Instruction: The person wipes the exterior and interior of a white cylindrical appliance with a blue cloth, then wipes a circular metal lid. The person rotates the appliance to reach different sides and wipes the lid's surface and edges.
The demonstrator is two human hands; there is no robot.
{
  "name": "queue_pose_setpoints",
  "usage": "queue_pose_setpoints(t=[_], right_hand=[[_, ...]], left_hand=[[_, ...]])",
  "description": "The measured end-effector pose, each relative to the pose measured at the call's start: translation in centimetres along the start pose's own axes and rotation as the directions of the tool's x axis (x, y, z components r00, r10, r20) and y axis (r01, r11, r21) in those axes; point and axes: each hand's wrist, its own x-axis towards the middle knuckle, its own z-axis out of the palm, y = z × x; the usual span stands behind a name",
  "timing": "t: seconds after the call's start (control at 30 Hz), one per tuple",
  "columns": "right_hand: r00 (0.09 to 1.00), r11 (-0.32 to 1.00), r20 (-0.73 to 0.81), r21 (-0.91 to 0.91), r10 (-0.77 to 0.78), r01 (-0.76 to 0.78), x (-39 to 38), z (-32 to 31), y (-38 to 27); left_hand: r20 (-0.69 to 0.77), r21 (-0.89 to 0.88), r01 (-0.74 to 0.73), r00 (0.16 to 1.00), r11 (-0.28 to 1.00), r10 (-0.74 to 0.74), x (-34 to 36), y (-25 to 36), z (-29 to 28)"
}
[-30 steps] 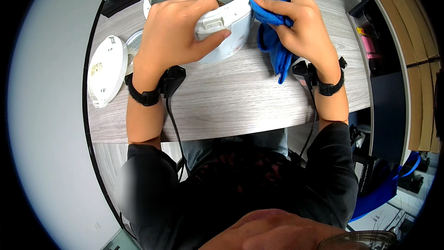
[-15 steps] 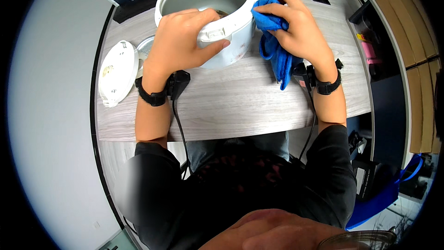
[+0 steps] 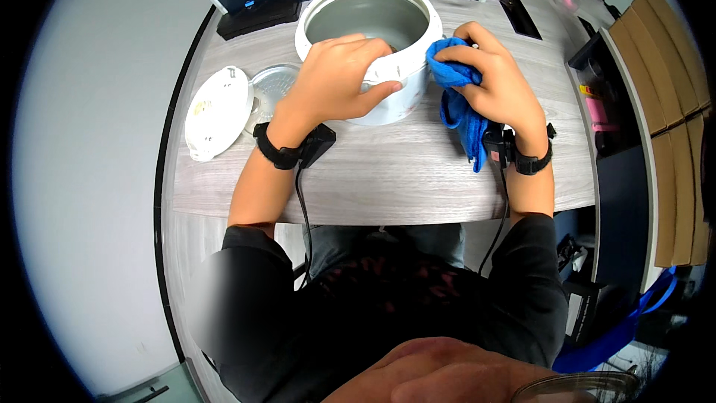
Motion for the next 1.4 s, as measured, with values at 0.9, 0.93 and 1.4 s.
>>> queue_pose_setpoints(t=[0.9, 0.93, 1.4], right_hand=[[0.998, 0.988, -0.064, -0.155, -0.009, -0.001, 1.7, 0.5, -0.6], [0.999, 0.983, -0.045, -0.182, -0.005, -0.003, 1.5, 0.7, -0.6], [0.999, 0.975, 0.032, -0.223, 0.025, -0.018, 0.3, 0.7, -1.4]], left_hand=[[-0.464, -0.218, 0.236, 0.829, 0.947, -0.313, 2.8, -13.9, -5.7], [-0.397, -0.196, 0.278, 0.854, 0.940, -0.335, 2.5, -14.4, -5.5], [-0.069, -0.071, 0.208, 0.975, 0.976, -0.213, 0.2, -6.1, -4.1]])
